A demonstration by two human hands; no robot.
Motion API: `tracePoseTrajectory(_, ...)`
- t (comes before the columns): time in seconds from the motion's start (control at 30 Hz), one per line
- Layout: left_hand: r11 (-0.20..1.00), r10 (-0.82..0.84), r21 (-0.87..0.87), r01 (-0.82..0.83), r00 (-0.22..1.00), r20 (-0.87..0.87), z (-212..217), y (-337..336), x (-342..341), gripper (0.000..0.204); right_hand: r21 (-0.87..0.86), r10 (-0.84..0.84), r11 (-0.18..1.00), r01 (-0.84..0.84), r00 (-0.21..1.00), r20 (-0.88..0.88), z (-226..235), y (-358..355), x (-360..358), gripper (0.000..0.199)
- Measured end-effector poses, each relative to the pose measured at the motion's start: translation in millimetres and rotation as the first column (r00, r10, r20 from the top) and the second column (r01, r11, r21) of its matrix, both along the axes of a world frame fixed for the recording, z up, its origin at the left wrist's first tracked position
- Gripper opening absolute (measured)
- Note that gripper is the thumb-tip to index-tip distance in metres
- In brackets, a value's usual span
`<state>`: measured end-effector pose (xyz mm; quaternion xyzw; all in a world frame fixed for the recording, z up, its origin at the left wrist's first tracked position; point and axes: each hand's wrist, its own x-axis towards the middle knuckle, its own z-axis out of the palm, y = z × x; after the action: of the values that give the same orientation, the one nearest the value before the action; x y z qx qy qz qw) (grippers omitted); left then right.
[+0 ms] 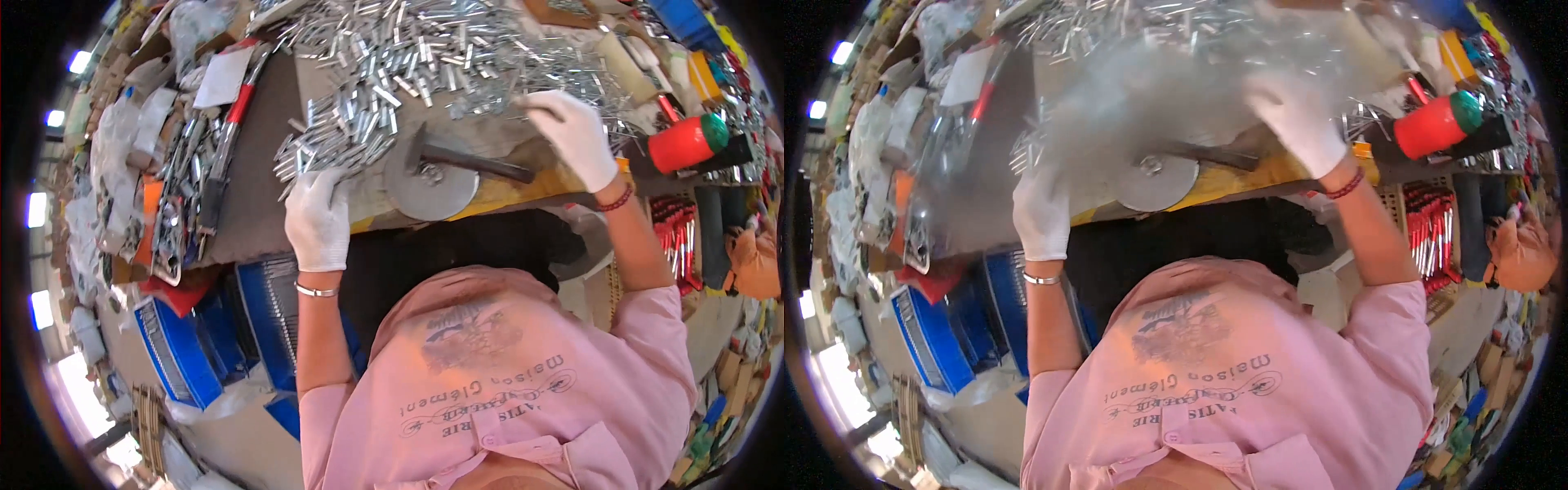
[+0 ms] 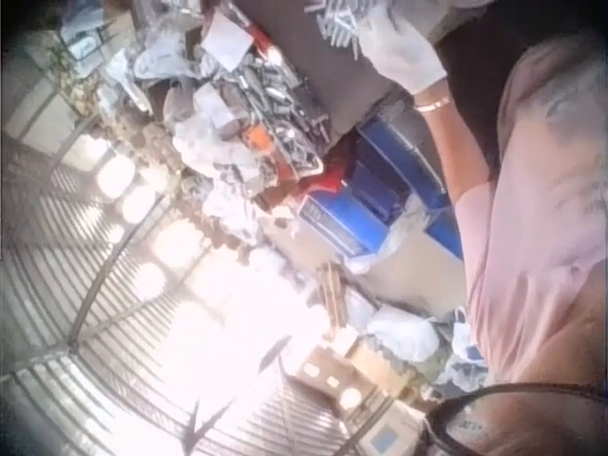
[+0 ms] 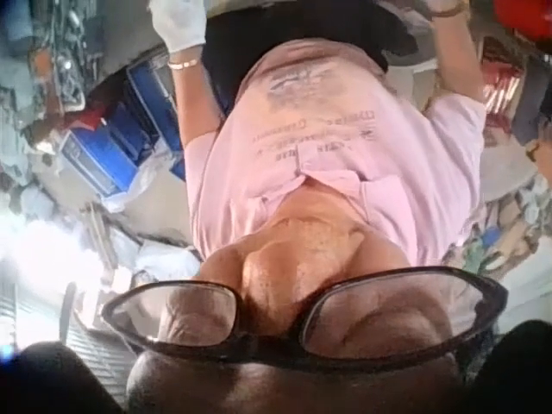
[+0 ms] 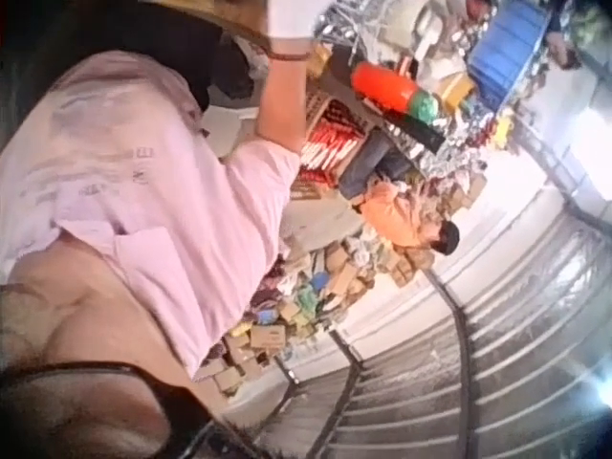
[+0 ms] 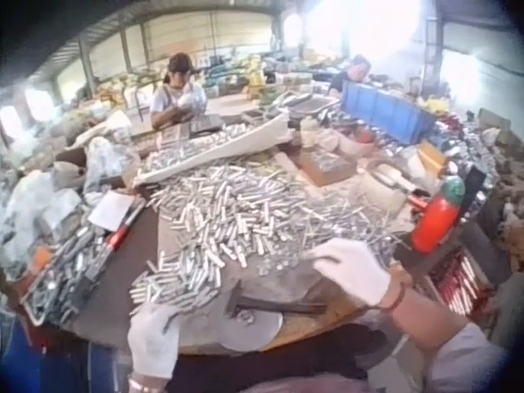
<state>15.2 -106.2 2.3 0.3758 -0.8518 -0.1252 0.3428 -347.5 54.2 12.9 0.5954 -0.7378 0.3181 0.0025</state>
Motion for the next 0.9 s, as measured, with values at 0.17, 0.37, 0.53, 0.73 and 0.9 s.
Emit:
tracePoseTrajectory(0.17, 0.999, 0.031, -0.04, -0.022, 0.968, 0.249, -4, -11, -11, 0.009, 0.129, 0.052, 0.982, -0.139, 0.853, 0.519, 30, 1, 53, 0.028)
tracePoseTrajectory(0.37, 0.999, 0.021, 0.034, -0.031, 0.966, 0.258, -5, -8, -15, 0.009, 0.148, -0.001, 0.956, -0.253, 0.501, 0.866, 34, 6, 81, 0.023)
tracePoseTrajectory(0.53, 0.972, -0.128, 0.201, 0.124, 0.992, 0.011, 13, 16, -16, 0.011, 0.042, 0.025, 0.995, -0.091, 0.631, 0.776, 43, 14, 73, 0.02)
tracePoseTrajectory(0.73, 0.951, -0.245, 0.199, 0.238, 0.97, 0.007, 2, 41, -37, 0.014, -0.104, 0.082, 0.993, 0.048, 0.336, 0.938, 33, 21, 61, 0.027)
tracePoseTrajectory(0.9, 0.96, -0.273, 0.073, 0.269, 0.961, 0.046, -7, 37, -47, 0.014, -0.097, 0.101, 0.994, -0.052, 0.083, 0.991, 22, 22, 72, 0.018)
